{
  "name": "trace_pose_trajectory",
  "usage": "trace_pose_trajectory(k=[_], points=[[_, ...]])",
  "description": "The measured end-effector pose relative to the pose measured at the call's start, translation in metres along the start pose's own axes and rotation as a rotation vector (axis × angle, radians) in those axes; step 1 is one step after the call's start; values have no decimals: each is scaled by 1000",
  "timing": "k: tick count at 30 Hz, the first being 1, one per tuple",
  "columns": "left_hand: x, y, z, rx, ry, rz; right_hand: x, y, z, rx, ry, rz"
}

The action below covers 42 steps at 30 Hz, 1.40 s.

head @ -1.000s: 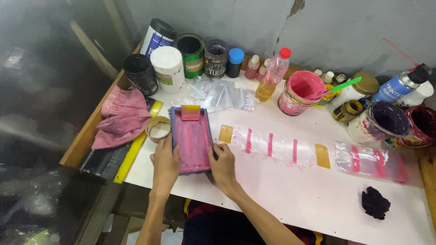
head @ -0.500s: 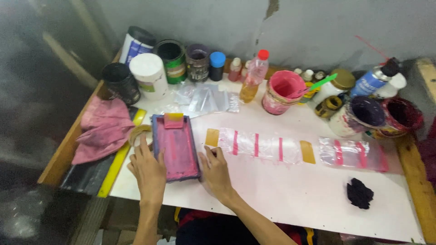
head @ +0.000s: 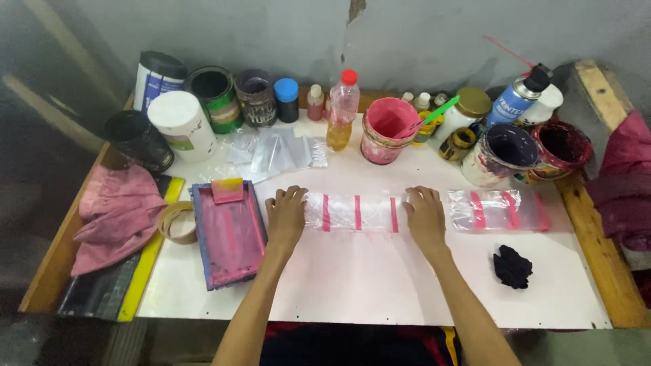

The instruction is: Manual screen printing of pink ink onto small plastic bags at a workbench.

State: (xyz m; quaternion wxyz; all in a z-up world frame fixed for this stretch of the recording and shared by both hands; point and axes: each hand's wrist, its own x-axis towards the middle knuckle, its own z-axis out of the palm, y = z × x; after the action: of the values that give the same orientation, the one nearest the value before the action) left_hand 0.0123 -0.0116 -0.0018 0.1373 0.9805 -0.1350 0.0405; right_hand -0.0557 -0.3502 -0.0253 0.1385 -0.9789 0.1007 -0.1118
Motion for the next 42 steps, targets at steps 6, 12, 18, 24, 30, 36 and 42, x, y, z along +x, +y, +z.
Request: trace_pose_trajectory(k=[6, 12, 18, 24, 30, 36, 42], points=[[19, 10, 19, 13, -71, -2, -1, 16, -8, 93, -98, -7], [19, 30, -8, -42, -97, -31, -5, 20, -3, 140, -150, 59], [23, 24, 2, -68, -80, -45, -12, 6, -32, 204, -117, 131], [20, 23, -12, -161, -137, -73, -23, -2, -58, 386, -53, 110], [15, 20, -32, -408, -217, -157, -30, -11, -71, 594, 20, 153], [0, 18, -60, -537, -197, -160, -42, -41, -108, 823, 99, 232], [-9, 29, -89, -908, -98, -58, -44, -25, -111, 692, 207, 141]])
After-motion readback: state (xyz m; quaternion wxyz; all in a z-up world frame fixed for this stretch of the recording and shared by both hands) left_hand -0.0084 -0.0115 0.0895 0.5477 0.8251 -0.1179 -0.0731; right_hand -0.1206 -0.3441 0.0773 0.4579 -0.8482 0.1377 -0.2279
